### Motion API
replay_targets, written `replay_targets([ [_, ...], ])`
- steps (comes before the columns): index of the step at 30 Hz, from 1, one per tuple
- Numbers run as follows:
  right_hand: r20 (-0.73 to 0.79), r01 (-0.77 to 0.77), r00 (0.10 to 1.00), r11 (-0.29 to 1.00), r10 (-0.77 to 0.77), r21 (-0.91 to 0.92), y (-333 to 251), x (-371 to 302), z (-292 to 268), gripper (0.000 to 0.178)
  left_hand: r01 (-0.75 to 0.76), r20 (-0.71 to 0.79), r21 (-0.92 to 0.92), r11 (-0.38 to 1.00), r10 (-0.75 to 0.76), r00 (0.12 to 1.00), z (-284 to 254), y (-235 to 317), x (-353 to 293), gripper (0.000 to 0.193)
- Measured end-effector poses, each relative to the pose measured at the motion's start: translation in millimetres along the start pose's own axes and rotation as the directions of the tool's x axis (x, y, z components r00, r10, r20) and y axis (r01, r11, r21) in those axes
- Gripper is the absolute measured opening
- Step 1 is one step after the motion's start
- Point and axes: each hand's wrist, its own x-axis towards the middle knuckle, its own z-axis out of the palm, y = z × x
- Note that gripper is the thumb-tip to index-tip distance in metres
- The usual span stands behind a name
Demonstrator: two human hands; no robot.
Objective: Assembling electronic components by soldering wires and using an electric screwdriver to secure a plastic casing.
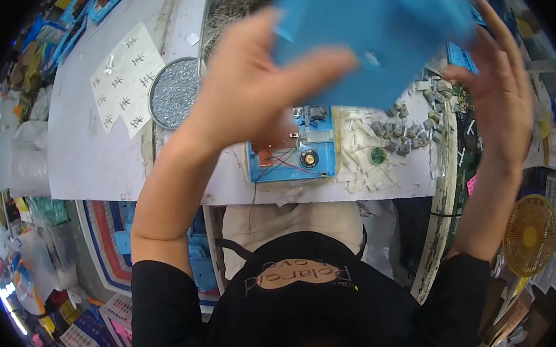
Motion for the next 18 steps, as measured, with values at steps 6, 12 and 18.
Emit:
replay_targets([
  [6, 0.09, -0.228, 0.972, 0.963, 0.216, 0.143, 28.5, -55.3, 94.9, 0.072, 0.222, -0.244, -0.153, 0.963, -0.255, 0.936, -9.4, -15.4, -34.1, 0.054],
  [12, 0.033, -0.408, 0.913, 0.908, 0.406, 0.095, 45.1, -123.3, 113.4, 0.073, 0.053, -0.233, 0.647, 0.76, 0.131, 0.964, 23.2, -50.7, -73.9, 0.08],
  [18, 0.015, -0.434, 0.898, 0.892, 0.439, -0.125, 75.3, -130.7, 115.1, 0.065, 0.157, -0.164, 0.803, 0.575, -0.04, 0.986, 30.1, -64.1, -77.2, 0.088],
])
